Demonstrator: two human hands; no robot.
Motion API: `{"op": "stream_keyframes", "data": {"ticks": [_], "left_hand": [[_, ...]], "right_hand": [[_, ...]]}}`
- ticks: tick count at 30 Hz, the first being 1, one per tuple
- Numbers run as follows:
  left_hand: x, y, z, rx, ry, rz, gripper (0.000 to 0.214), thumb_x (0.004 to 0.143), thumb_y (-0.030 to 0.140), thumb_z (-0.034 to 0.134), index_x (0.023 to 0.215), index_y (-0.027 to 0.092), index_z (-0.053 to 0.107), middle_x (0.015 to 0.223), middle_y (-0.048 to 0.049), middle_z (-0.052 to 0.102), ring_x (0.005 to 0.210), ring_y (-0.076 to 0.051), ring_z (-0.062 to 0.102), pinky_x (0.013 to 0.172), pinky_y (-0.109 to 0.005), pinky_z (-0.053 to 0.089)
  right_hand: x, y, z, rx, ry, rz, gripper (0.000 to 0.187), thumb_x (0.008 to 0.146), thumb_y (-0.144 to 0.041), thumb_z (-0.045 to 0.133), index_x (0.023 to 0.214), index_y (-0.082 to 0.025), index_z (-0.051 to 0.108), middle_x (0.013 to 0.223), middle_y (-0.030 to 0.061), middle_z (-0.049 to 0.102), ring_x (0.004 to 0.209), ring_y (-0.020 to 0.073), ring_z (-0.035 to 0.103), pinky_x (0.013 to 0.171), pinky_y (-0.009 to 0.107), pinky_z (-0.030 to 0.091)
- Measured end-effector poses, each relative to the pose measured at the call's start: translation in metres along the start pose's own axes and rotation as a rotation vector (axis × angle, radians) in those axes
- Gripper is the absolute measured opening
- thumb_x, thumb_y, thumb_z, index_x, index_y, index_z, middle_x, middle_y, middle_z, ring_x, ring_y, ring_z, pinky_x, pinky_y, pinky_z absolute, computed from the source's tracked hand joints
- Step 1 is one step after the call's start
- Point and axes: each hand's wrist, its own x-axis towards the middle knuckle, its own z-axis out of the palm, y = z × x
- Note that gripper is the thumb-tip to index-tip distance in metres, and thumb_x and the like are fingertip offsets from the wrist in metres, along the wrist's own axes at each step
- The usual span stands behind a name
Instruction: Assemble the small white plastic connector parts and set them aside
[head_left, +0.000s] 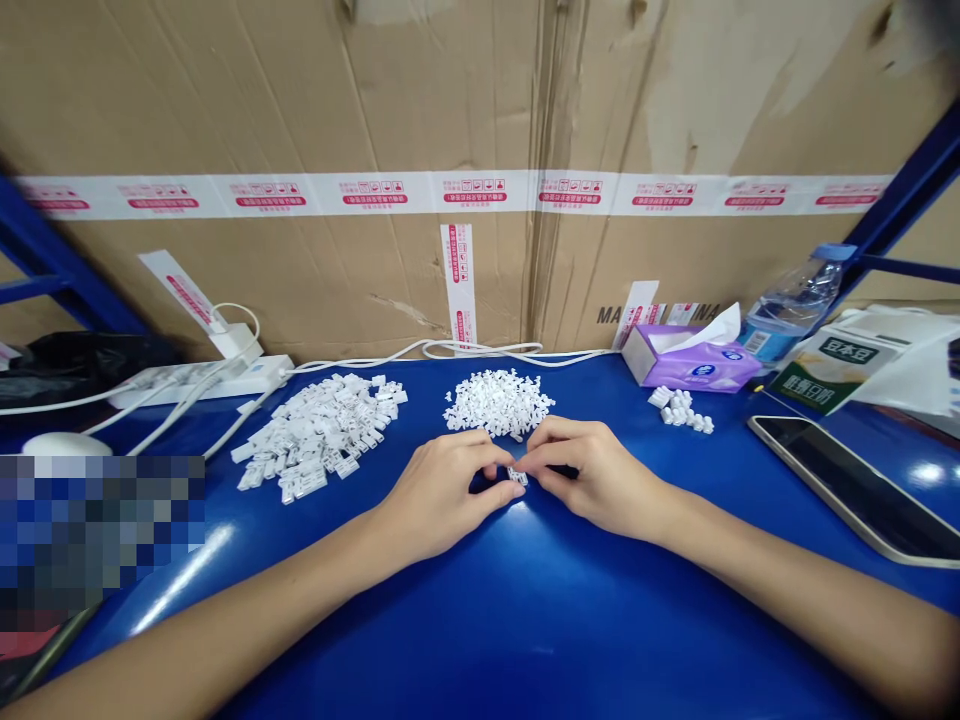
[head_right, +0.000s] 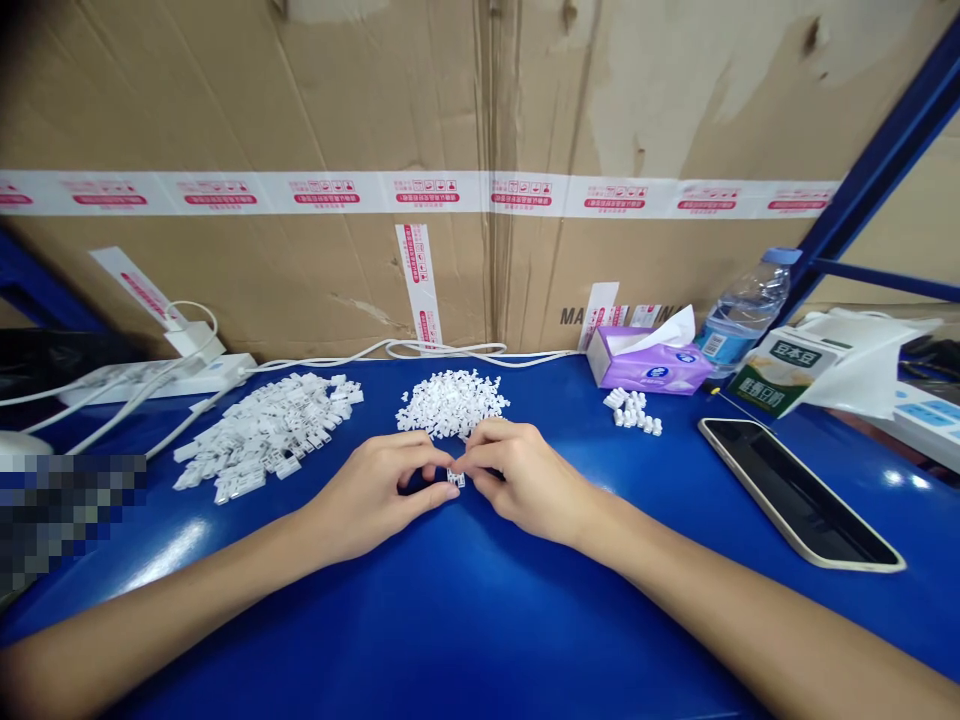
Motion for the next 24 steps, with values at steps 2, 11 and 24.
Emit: {"op": "stream_keyframes", "data": {"ticks": [2, 11, 24], "left_hand": [[0.0005, -0.0002, 0.0002, 0.001, -0.001, -0.001, 0.015, 0.092, 0.037, 0.069, 0.092, 0.024, 0.076, 0.08, 0.0012, 0.063, 0.068, -0.015, 0.057, 0.06, -0.028, 0.04], [0.0002, 0.0, 0.0002, 0.003, -0.009, 0.013, 0.013, 0.092, 0.035, 0.069, 0.092, 0.024, 0.076, 0.078, 0.0016, 0.062, 0.069, -0.015, 0.057, 0.061, -0.028, 0.038], [0.0008, 0.0, -0.0003, 0.003, 0.001, 0.021, 0.019, 0.09, 0.032, 0.071, 0.077, 0.019, 0.067, 0.073, 0.0031, 0.058, 0.066, -0.013, 0.054, 0.058, -0.027, 0.035]], "right_hand": [[0.0001, 0.0001, 0.0013, -0.01, 0.002, 0.002, 0.028, 0.092, -0.008, 0.055, 0.101, -0.023, 0.077, 0.092, 0.0054, 0.07, 0.083, 0.0175, 0.066, 0.075, 0.032, 0.054], [0.0015, -0.0032, 0.002, -0.017, 0.05, 0.017, 0.016, 0.086, -0.006, 0.059, 0.087, -0.019, 0.068, 0.082, 0.0019, 0.068, 0.074, 0.0148, 0.062, 0.068, 0.027, 0.05], [0.0002, -0.0035, 0.005, -0.077, 0.005, -0.143, 0.023, 0.09, -0.001, 0.053, 0.096, -0.017, 0.069, 0.089, 0.005, 0.072, 0.084, 0.0181, 0.061, 0.075, 0.032, 0.051]]}}
